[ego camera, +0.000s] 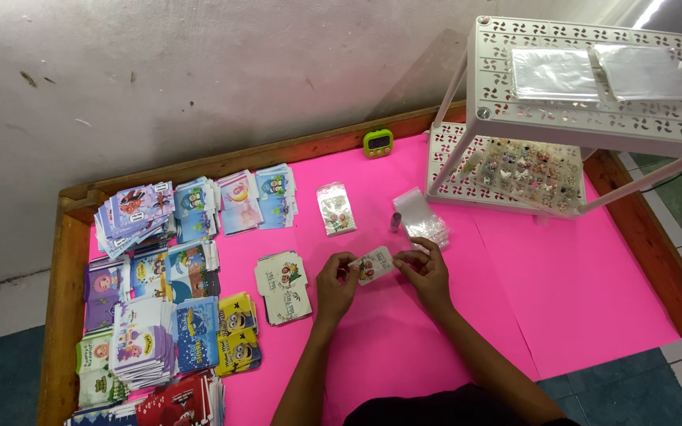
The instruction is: Packaging small cards into plastic sleeves
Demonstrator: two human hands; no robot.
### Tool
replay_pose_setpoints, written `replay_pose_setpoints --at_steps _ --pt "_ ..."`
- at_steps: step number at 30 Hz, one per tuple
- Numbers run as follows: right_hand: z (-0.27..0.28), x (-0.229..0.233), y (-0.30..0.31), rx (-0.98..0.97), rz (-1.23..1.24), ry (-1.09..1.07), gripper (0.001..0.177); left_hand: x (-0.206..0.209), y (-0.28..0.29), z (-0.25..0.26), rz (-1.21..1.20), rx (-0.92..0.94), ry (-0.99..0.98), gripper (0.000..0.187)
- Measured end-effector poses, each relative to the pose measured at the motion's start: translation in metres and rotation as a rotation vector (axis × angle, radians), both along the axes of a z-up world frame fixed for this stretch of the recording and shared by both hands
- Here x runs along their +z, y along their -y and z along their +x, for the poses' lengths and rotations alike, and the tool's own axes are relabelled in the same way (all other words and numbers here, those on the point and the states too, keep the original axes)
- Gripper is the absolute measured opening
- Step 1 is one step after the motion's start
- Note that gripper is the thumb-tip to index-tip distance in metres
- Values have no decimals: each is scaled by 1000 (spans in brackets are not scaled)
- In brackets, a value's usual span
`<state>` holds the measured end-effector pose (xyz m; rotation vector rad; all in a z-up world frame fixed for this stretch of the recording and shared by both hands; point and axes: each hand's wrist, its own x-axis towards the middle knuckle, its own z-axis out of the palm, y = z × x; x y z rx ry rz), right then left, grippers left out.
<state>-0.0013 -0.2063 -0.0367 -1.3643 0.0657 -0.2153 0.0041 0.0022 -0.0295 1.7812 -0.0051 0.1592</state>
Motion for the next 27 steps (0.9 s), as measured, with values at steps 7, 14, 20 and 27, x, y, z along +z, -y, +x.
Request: replay_pose_setpoints --at_steps 7,14,20,27 --pt "-5 9 -6 -70 -96 57 68 8 2 -3 -217 24 -69 11" --pt "2 16 -26 84 -388 -157 29 12 6 -2 -396 10 -140 17" --pt "48 31 -56 36 -462 -229 29 20 2 -1 -305 198 -128 33" --pt "87 39 -78 52 -458 -288 39 37 1 -3 -282 221 -143 32"
